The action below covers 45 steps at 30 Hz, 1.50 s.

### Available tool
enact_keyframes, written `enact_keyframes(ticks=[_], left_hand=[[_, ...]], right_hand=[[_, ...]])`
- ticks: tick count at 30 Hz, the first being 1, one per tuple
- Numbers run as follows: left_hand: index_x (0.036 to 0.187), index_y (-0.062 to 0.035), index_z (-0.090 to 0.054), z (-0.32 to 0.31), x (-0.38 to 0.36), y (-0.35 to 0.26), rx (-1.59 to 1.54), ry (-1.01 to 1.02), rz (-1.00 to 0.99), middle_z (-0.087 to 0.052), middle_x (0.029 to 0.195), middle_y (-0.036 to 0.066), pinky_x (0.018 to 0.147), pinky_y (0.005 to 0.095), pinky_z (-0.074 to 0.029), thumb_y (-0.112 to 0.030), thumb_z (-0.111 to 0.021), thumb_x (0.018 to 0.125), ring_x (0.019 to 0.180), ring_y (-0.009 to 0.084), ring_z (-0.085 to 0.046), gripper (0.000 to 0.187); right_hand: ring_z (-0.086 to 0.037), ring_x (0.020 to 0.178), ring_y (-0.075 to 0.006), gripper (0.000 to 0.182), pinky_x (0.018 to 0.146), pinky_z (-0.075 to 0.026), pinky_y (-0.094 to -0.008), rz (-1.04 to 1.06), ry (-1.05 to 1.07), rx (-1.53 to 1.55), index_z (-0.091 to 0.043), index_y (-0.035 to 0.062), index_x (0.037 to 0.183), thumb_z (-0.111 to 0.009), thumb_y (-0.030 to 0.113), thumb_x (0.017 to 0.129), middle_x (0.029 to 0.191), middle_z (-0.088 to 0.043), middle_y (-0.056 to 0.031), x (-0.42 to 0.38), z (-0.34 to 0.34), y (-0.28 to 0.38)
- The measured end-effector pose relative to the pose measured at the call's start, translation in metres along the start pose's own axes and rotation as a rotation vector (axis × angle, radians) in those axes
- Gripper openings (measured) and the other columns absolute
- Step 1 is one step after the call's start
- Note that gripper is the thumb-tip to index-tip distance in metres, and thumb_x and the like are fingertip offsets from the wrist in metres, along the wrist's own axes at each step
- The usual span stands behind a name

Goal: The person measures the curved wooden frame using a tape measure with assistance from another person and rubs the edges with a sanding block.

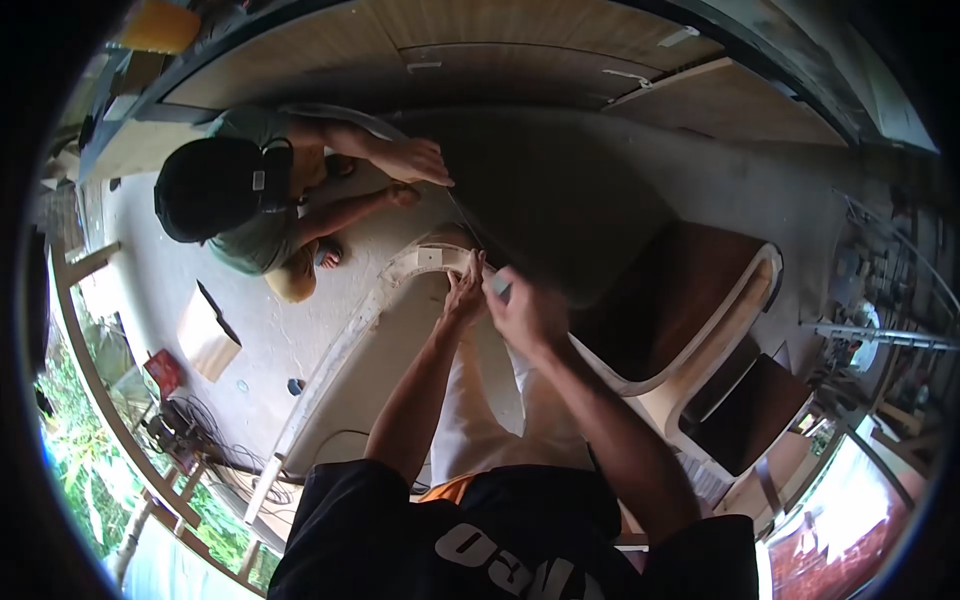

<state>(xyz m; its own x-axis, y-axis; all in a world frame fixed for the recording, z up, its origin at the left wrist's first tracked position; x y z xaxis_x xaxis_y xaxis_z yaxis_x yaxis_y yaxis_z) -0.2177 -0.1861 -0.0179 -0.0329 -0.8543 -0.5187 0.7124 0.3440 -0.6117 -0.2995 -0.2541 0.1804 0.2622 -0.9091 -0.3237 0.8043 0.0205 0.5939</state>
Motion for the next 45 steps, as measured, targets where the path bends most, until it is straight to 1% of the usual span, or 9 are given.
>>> enact_keyframes(ticks=[1, 4, 8, 16, 19, 25, 28, 38, 45], left_hand=[[0.138, 0.003, -0.006, 0.007, -0.004, -0.005, 0.01, 0.008, -0.007, -0.027, 0.143, 0.014, 0.103, 0.0603, -0.017, -0.008, -0.047, 0.077, 0.133, 0.0249, -0.023, 0.073], [0.138, 0.0024, -0.007, 0.009, 0.004, 0.003, -0.083, 0.074, 0.065, -0.032, 0.14, 0.012, 0.105, 0.0552, -0.019, -0.007, -0.048, 0.076, 0.129, 0.0245, -0.031, 0.074], [0.137, 0.0023, -0.007, 0.021, -0.009, -0.007, -0.119, 0.078, 0.093, -0.034, 0.139, 0.014, 0.106, 0.0538, -0.016, 0.0, -0.039, 0.076, 0.127, 0.0268, -0.034, 0.069], [0.138, 0.001, -0.008, 0.017, -0.003, -0.005, -0.066, 0.071, 0.056, -0.032, 0.14, 0.013, 0.105, 0.0524, -0.02, -0.009, -0.038, 0.08, 0.128, 0.0252, -0.033, 0.067], [0.139, -0.0005, -0.008, 0.025, -0.007, -0.008, 0.011, 0.103, -0.02, -0.024, 0.144, 0.014, 0.105, 0.0511, -0.021, -0.011, -0.042, 0.08, 0.129, 0.0276, -0.031, 0.069], [0.139, -0.0034, -0.01, -0.014, 0.0, 0.016, 0.042, 0.08, 0.019, -0.025, 0.143, 0.015, 0.102, 0.0559, -0.022, -0.006, -0.044, 0.077, 0.13, 0.0276, -0.031, 0.071], [0.138, -0.0029, -0.01, 0.013, 0.012, 0.0, 0.049, 0.066, 0.009, -0.026, 0.143, 0.015, 0.103, 0.0547, -0.021, -0.009, -0.044, 0.078, 0.128, 0.0283, -0.032, 0.069], [0.138, 0.0032, -0.001, 0.01, 0.002, 0.001, -0.03, 0.151, 0.031, -0.026, 0.143, 0.012, 0.106, 0.0542, -0.015, -0.008, -0.044, 0.078, 0.13, 0.0272, -0.03, 0.074], [0.139, -0.0006, 0.001, 0.012, 0.001, 0.003, -0.047, 0.101, 0.011, -0.027, 0.143, 0.011, 0.106, 0.0545, -0.016, -0.011, -0.042, 0.081, 0.13, 0.0278, -0.029, 0.073]], right_hand=[[-0.06, 0.059, -0.0325, 0.019, 0.053, -0.048, -0.0378, 0.198, -0.06, -0.021, -0.059, 0.0048, 0.078, -0.067, 0.022, 0.076, 0.065, -0.06, -0.0153, -0.01, -0.004, 0.013], [-0.061, 0.063, -0.0312, 0.016, 0.055, -0.049, -0.038, 0.254, -0.036, -0.115, -0.059, 0.0068, 0.076, -0.067, 0.02, 0.075, 0.068, -0.06, -0.0144, -0.025, -0.033, 0.007], [-0.059, 0.065, -0.0355, 0.019, 0.056, -0.048, -0.037, 0.023, 0.009, -0.025, -0.057, 0.0035, 0.077, -0.066, 0.021, 0.077, 0.069, -0.059, -0.0161, 0.0, -0.02, -0.014], [-0.059, 0.06, -0.0366, 0.019, 0.051, -0.047, -0.0408, 0.003, -0.09, -0.023, -0.059, 0.0067, 0.079, -0.066, 0.024, 0.077, 0.064, -0.059, -0.0158, 0.012, -0.023, -0.016], [-0.059, 0.06, -0.0368, 0.019, 0.05, -0.048, -0.0432, 0.195, -0.003, -0.129, -0.057, 0.0083, 0.076, -0.066, 0.025, 0.075, 0.063, -0.059, -0.0164, 0.001, -0.039, 0.003], [-0.061, 0.06, -0.0311, 0.018, 0.05, -0.048, -0.0339, 0.003, 0.024, 0.073, -0.056, 0.005, 0.076, -0.067, 0.019, 0.077, 0.063, -0.058, -0.0147, -0.046, 0.058, 0.003], [-0.062, 0.057, -0.0303, 0.014, 0.049, -0.049, -0.0328, 0.241, -0.166, -0.021, -0.057, 0.0054, 0.076, -0.064, 0.017, 0.079, 0.061, -0.058, -0.0141, -0.051, 0.067, 0.015], [-0.06, 0.055, -0.0273, 0.017, 0.049, -0.049, -0.0362, 0.264, -0.085, -0.141, -0.059, 0.0094, 0.081, -0.066, 0.023, 0.074, 0.061, -0.06, -0.009, -0.031, -0.022, -0.005], [-0.062, 0.065, -0.0328, 0.019, 0.052, -0.05, -0.0374, 0.001, -0.157, -0.077, -0.059, 0.006, 0.075, -0.064, 0.024, 0.077, 0.066, -0.062, -0.0149, 0.013, -0.007, -0.039]])
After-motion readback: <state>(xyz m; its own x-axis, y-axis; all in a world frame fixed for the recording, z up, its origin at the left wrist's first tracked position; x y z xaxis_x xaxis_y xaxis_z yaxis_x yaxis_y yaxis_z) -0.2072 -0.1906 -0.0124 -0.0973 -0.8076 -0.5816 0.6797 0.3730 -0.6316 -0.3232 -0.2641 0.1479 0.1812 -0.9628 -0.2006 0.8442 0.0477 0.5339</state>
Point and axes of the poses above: each hand's wrist, its own x-axis towards the middle knuckle, its own z-axis out of the back of the hand, y = z × x, the point moved 6 cm from there along x, towards the middle knuckle
